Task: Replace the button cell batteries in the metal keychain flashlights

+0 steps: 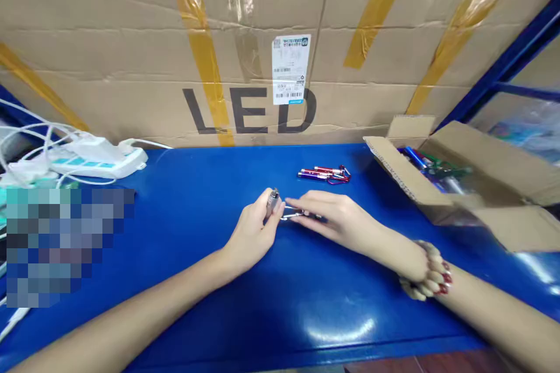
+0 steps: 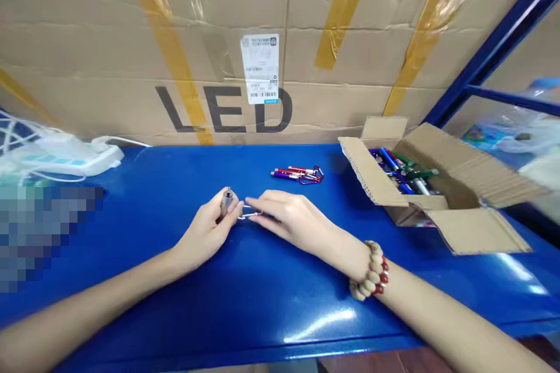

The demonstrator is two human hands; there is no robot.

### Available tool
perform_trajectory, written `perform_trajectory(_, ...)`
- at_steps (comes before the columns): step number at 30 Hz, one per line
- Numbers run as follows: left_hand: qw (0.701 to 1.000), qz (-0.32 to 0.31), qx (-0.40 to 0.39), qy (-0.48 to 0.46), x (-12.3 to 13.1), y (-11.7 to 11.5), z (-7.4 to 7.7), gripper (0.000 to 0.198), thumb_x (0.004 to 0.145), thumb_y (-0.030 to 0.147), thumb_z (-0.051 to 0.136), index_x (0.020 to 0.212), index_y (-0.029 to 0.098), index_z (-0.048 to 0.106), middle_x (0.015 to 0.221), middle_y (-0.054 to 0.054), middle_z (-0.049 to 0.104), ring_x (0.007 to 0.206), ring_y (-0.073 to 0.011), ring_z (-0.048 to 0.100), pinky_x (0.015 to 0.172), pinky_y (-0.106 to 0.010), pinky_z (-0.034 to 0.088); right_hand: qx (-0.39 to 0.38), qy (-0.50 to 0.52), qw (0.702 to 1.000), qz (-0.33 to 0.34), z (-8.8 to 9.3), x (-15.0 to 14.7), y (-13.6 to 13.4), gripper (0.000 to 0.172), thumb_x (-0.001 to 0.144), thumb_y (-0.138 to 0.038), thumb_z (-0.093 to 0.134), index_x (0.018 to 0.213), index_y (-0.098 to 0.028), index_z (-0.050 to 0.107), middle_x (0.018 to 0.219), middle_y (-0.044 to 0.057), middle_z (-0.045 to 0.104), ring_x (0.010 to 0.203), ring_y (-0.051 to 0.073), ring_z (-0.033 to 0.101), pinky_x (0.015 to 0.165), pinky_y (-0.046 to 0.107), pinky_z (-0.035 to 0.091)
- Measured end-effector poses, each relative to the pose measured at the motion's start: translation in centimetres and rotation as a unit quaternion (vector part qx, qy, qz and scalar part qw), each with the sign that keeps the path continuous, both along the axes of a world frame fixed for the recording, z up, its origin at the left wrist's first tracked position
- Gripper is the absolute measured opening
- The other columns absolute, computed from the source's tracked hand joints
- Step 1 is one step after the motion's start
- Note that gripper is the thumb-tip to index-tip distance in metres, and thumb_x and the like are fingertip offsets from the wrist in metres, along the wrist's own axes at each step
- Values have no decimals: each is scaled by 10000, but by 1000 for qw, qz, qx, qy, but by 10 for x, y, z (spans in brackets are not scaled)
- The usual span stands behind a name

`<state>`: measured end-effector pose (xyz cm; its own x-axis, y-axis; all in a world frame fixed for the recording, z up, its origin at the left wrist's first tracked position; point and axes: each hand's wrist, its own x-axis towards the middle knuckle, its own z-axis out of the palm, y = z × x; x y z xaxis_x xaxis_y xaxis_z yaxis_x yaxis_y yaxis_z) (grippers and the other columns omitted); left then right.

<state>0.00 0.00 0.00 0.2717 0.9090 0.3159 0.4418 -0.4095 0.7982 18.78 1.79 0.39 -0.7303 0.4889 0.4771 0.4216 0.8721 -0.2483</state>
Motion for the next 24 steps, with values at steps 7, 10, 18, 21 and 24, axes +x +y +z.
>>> perform_trajectory(7,1000,-12,12,9,0,-4,1,234,845,245,416,644,213,300,547,69,349,497,-86,314,495,-208,286,35,-64,997,5,2,-5,-6,318,950,-287,366,988,-88,611,724,49,551,624,129,499,580,243,438)
perform_trajectory(10,999,-23,28,8,0,-4,1,238,850,238,410,643,212,297,544,71,336,495,-82,300,493,-204,287,71,-54,996,7,1,-6,-7,319,951,-275,362,977,-76,610,714,51,551,632,132,494,587,242,433)
perform_trajectory(18,998,-39,40,10,-1,-3,-2,239,863,243,399,650,211,293,543,74,334,485,-78,294,482,-199,288,48,-19,999,-10,0,-11,-11,291,942,-243,385,823,-107,612,639,22,501,585,118,453,550,228,388)
perform_trajectory(21,998,-48,31,13,-1,-4,-4,230,875,253,392,667,212,304,559,72,354,492,-79,314,490,-199,296,37,-12,999,-19,1,-14,-13,306,942,-233,382,787,-105,612,616,13,485,554,104,432,532,217,373)
perform_trajectory(24,999,-49,12,14,-1,-5,-4,239,879,274,406,677,216,292,558,79,343,493,-80,313,486,-198,284,52,-6,998,-27,2,-14,-13,303,938,-215,385,769,-107,611,594,4,469,539,101,409,522,220,360)
